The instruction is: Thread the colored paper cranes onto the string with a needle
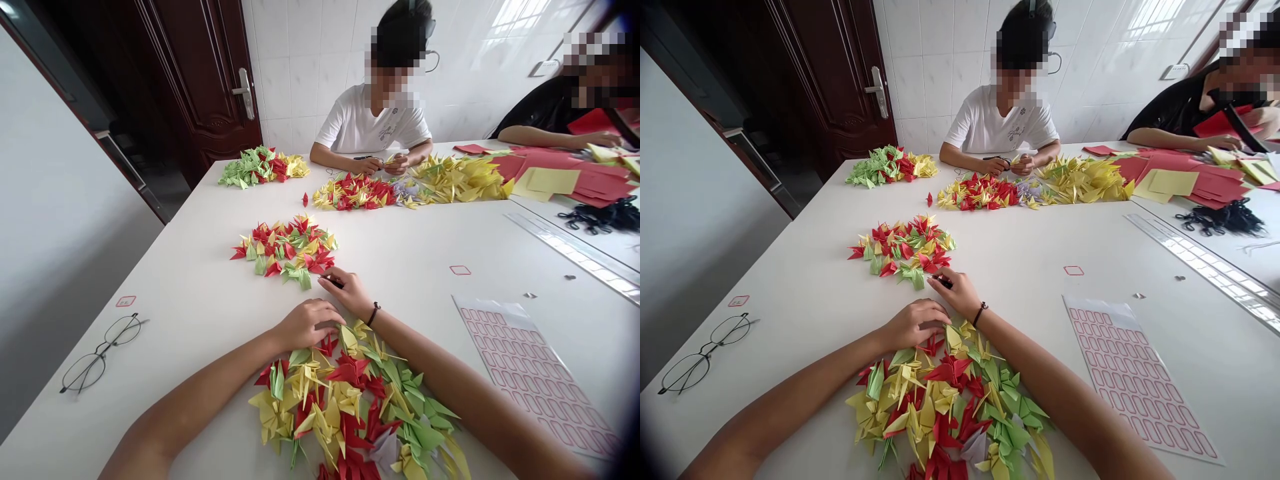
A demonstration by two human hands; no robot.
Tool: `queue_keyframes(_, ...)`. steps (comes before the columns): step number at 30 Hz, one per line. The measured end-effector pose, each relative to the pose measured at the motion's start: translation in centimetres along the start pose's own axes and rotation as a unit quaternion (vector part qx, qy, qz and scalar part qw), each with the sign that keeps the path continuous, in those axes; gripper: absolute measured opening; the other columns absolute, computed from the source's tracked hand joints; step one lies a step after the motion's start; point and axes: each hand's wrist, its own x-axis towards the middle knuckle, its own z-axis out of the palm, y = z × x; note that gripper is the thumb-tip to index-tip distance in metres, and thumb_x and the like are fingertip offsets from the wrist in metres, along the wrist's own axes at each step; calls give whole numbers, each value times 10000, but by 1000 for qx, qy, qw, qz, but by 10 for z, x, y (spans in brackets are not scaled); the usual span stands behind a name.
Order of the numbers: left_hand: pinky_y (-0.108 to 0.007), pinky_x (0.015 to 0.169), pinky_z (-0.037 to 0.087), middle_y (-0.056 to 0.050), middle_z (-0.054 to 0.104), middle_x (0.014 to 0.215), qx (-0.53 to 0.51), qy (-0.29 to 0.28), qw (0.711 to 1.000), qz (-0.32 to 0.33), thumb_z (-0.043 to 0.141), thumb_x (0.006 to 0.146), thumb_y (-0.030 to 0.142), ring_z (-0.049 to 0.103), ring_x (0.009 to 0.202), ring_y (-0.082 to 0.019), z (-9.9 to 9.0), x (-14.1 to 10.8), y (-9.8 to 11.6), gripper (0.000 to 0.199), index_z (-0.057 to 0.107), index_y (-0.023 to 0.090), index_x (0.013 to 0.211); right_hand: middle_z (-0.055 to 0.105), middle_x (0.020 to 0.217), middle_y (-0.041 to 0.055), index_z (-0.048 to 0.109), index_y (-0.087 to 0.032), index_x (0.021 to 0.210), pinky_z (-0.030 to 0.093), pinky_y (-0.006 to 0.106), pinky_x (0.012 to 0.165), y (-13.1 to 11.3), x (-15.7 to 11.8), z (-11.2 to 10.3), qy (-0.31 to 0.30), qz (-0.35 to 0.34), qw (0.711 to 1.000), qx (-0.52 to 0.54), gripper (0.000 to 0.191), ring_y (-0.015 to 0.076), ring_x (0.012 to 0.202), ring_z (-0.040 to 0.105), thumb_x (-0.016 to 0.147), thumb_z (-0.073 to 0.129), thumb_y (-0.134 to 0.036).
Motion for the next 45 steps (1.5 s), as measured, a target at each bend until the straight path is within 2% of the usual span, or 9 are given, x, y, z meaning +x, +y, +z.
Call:
queue_keyframes(4, -288, 801, 424, -38, 639, 875, -19, 13, 999, -23, 534, 773, 205, 549, 847, -163, 0, 0, -1, 150, 618, 200, 897, 522, 592, -15, 566, -162, 787, 334, 215, 514, -1, 0, -1, -5, 0, 1000, -7, 299, 90, 510, 395, 804, 460, -441)
queue_keyframes(14, -316, 831, 403, -46, 595, 929, -47, 29, 996, -66, 568, 754, 245, 523, 898, -176, -3, 2, 3, 119, 570, 192, 861, 516, 598, -12, 572, -159, 792, 338, 218, 515, -1, 0, -1, -9, 3, 1000, 14, 299, 91, 520, 408, 794, 472, -440)
queue_keyframes(21, -265, 723, 406, -26, 581, 885, -124, 37, 982, -137, 545, 764, 290, 514, 782, -145, -5, 1, 1, 133, 554, 186, 848, 429, 541, -34, 553, -158, 728, 293, 217, 464, 4, 6, -1, 34, 42, 992, 113, 316, 83, 498, 351, 754, 517, -471)
queue_keyframes(25, -255, 728, 399, -34, 551, 953, -156, 65, 977, -131, 551, 760, 300, 498, 801, -137, -7, 2, 0, 132, 544, 181, 817, 375, 493, -50, 533, -163, 706, 270, 218, 435, 4, 9, -4, 40, 77, 981, 176, 351, 76, 462, 317, 726, 530, -513)
queue_keyframes(28, -247, 708, 404, -26, 518, 903, -174, 89, 972, -131, 567, 747, 325, 478, 734, -118, -10, 3, -3, 161, 541, 179, 810, 333, 458, -66, 527, -165, 698, 235, 217, 410, 2, 10, -6, 40, 102, 972, 206, 384, 66, 427, 274, 710, 529, -549)
queue_keyframes(32, -230, 667, 393, 2, 496, 798, -213, 129, 952, -176, 585, 733, 351, 442, 659, -96, -13, 3, -9, 202, 525, 180, 822, 330, 446, -71, 512, -166, 683, 205, 212, 396, 3, 10, -8, 25, 107, 970, 218, 381, 53, 405, 255, 721, 528, -544)
queue_keyframes(35, -222, 639, 389, 19, 487, 720, -279, 169, 922, -208, 606, 712, 370, 461, 657, -96, -14, 4, -13, 247, 502, 176, 823, 358, 454, -67, 511, -165, 698, 220, 204, 401, 5, 9, -7, 4, 102, 970, 222, 367, 54, 410, 294, 727, 532, -530)
queue_keyframes(40, -233, 600, 406, 29, 520, 686, -376, 208, 872, -234, 636, 673, 395, 529, 605, -97, -17, 6, -14, 314, 462, 169, 803, 495, 478, -39, 482, -173, 725, 246, 196, 401, 6, 8, -6, -16, 118, 971, 208, 376, 61, 402, 362, 739, 497, -548)
queue_keyframes(45, -228, 579, 411, 38, 533, 661, -380, 242, 862, -232, 635, 677, 375, 540, 562, -90, -16, 6, -18, 295, 458, 169, 792, 537, 460, -32, 439, -181, 698, 231, 188, 385, 3, 8, -8, -55, 124, 975, 174, 388, 56, 361, 350, 768, 441, -563)
